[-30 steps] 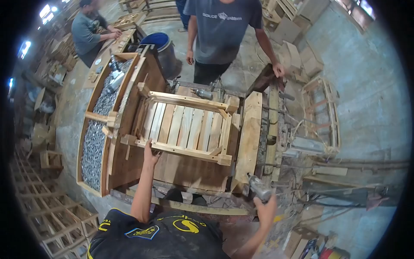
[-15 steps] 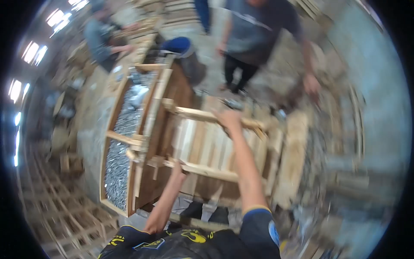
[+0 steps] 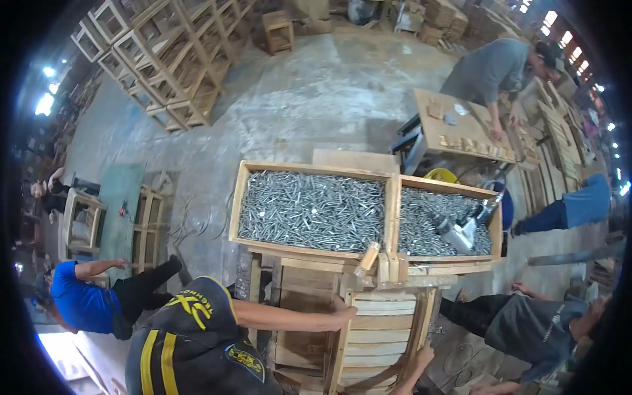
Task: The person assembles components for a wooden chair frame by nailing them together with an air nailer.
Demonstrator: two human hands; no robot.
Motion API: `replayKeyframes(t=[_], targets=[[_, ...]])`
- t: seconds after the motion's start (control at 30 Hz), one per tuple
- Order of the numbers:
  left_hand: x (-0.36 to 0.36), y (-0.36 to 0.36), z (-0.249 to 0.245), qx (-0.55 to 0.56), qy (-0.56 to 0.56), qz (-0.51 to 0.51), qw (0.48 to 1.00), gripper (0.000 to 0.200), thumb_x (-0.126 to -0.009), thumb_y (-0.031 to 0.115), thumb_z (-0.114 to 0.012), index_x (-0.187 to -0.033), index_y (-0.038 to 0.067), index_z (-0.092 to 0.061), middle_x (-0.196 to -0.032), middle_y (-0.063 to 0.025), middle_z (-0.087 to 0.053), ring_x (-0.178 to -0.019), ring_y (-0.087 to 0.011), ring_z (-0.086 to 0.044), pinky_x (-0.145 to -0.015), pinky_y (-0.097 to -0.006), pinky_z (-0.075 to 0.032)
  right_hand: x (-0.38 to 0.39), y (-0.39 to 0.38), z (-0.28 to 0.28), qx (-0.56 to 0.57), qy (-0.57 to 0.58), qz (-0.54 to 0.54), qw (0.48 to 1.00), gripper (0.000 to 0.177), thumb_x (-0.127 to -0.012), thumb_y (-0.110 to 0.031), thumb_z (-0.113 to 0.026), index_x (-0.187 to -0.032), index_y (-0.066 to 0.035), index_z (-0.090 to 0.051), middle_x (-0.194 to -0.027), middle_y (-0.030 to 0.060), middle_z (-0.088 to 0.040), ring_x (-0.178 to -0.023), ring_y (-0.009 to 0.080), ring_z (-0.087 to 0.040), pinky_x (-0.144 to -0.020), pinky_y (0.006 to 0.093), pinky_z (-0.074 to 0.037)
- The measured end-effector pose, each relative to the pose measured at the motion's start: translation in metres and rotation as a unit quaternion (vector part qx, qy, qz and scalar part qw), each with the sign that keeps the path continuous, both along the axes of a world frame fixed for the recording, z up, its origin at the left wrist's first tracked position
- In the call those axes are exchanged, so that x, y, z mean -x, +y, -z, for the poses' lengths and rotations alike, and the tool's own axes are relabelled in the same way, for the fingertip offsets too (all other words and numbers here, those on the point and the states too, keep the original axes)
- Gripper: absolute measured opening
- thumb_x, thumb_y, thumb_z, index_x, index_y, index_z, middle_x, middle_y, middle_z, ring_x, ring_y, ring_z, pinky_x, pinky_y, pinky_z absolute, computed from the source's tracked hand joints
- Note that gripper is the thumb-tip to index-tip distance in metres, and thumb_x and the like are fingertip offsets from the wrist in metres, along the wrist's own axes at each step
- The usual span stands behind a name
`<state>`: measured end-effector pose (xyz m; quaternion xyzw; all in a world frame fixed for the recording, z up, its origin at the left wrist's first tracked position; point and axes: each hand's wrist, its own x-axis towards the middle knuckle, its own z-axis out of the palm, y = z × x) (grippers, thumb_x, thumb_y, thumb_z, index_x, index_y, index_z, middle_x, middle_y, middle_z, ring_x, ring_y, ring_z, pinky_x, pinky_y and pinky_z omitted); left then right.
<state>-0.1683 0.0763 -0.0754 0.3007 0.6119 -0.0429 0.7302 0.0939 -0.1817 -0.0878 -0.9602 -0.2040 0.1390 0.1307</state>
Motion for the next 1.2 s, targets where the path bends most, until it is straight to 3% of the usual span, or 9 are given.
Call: replayKeyframes(t=[0.1, 0.23, 0.3, 0.6, 0.93, 0.97, 1.03, 1.1, 1.2], targets=[[0.004, -0.009, -0.015, 0.003, 0.004, 0.007, 1.000, 0.047, -0.071, 0.016, -0.059, -0.112, -0.006, -0.051, -0.103, -0.0163, -0.058, -0.094, -0.0295, -0.057, -0.082, -0.0403, -0.048, 0.017, 0.014, -0.026, -0.100, 0.066, 0.150, 0.981, 0.035, -0.094, -0.024, -0.050, -0.092, 0.005, -0.070, -0.077, 0.0244, -0.068, -0.069, 0.0332, -0.067, -0.064, 0.0468, -0.050], [0.011, -0.006, -0.028, -0.002, 0.007, 0.003, 1.000, 0.048, -0.070, 0.015, -0.059, -0.112, -0.006, -0.050, -0.104, -0.0169, -0.057, -0.096, -0.0301, -0.057, -0.083, -0.0401, -0.048, 0.003, -0.033, -0.008, 0.227, -0.070, -0.146, 0.960, 0.030, -0.086, -0.017, -0.059, -0.113, -0.003, -0.063, -0.080, 0.0203, -0.068, -0.074, 0.0393, -0.067, -0.066, 0.0501, -0.053], [0.010, -0.001, -0.031, -0.007, 0.003, 0.003, 1.000, 0.049, -0.069, 0.014, -0.059, -0.112, -0.007, -0.050, -0.104, -0.0172, -0.057, -0.096, -0.0304, -0.057, -0.083, -0.0400, -0.048, 0.017, -0.053, -0.002, 0.146, -0.121, -0.180, 0.965, 0.030, -0.085, -0.015, -0.061, -0.113, -0.007, -0.063, -0.081, 0.0193, -0.068, -0.075, 0.0373, -0.067, -0.066, 0.0492, -0.052], [0.041, -0.049, 0.010, -0.070, 0.030, 0.026, 0.997, 0.060, -0.058, 0.008, -0.063, -0.113, -0.008, -0.043, -0.099, -0.0159, -0.054, -0.093, -0.0283, -0.056, -0.081, -0.0371, -0.048, 0.094, -0.058, -0.094, 0.059, -0.036, 0.032, 0.997, 0.043, -0.095, -0.036, -0.038, -0.107, -0.008, -0.068, -0.085, 0.0260, -0.066, -0.081, 0.0479, -0.061, -0.075, 0.0533, -0.047], [0.082, -0.048, -0.179, 0.023, -0.120, -0.146, 0.982, 0.033, -0.074, 0.017, -0.065, -0.100, 0.001, -0.052, -0.091, -0.0066, -0.051, -0.086, -0.0202, -0.051, -0.078, -0.0339, -0.043, 0.187, -0.050, -0.321, 0.005, -0.255, 0.070, 0.964, 0.050, -0.097, -0.038, -0.044, -0.069, -0.002, -0.063, -0.072, 0.0251, -0.060, -0.067, 0.0432, -0.062, -0.062, 0.0500, -0.047], [0.101, -0.046, -0.170, -0.186, -0.216, 0.000, 0.959, 0.031, -0.076, 0.021, -0.063, -0.100, 0.003, -0.053, -0.091, -0.0066, -0.052, -0.088, -0.0204, -0.052, -0.080, -0.0342, -0.043, 0.210, -0.035, -0.359, -0.012, -0.280, 0.092, 0.955, 0.049, -0.097, -0.037, -0.045, -0.069, -0.001, -0.063, -0.070, 0.0253, -0.059, -0.067, 0.0433, -0.061, -0.062, 0.0495, -0.047], [0.137, -0.033, -0.140, -0.541, -0.395, 0.264, 0.694, 0.030, -0.081, 0.029, -0.061, -0.098, 0.005, -0.056, -0.092, -0.0065, -0.054, -0.091, -0.0206, -0.054, -0.083, -0.0347, -0.043, 0.263, -0.023, -0.422, -0.042, -0.258, 0.178, 0.949, 0.046, -0.095, -0.036, -0.049, -0.070, 0.000, -0.064, -0.073, 0.0234, -0.062, -0.066, 0.0426, -0.061, -0.062, 0.0482, -0.048], [0.133, -0.035, -0.175, 0.046, -0.384, 0.035, 0.921, 0.032, -0.085, 0.034, -0.054, -0.105, 0.008, -0.057, -0.103, -0.0063, -0.057, -0.101, -0.0216, -0.055, -0.091, -0.0381, -0.044, 0.322, -0.004, -0.466, -0.096, -0.351, 0.179, 0.914, 0.045, -0.094, -0.036, -0.052, -0.070, 0.000, -0.064, -0.073, 0.0218, -0.064, -0.065, 0.0412, -0.061, -0.061, 0.0471, -0.048], [0.128, -0.039, -0.216, 0.041, -0.446, 0.045, 0.893, 0.036, -0.087, 0.033, -0.053, -0.113, 0.009, -0.055, -0.112, -0.0065, -0.057, -0.106, -0.0213, -0.054, -0.096, -0.0392, -0.045, 0.405, 0.016, -0.512, -0.058, -0.494, 0.191, 0.846, 0.041, -0.091, -0.036, -0.057, -0.068, -0.003, -0.063, -0.068, 0.0180, -0.064, -0.061, 0.0353, -0.062, -0.058, 0.0438, -0.049]])
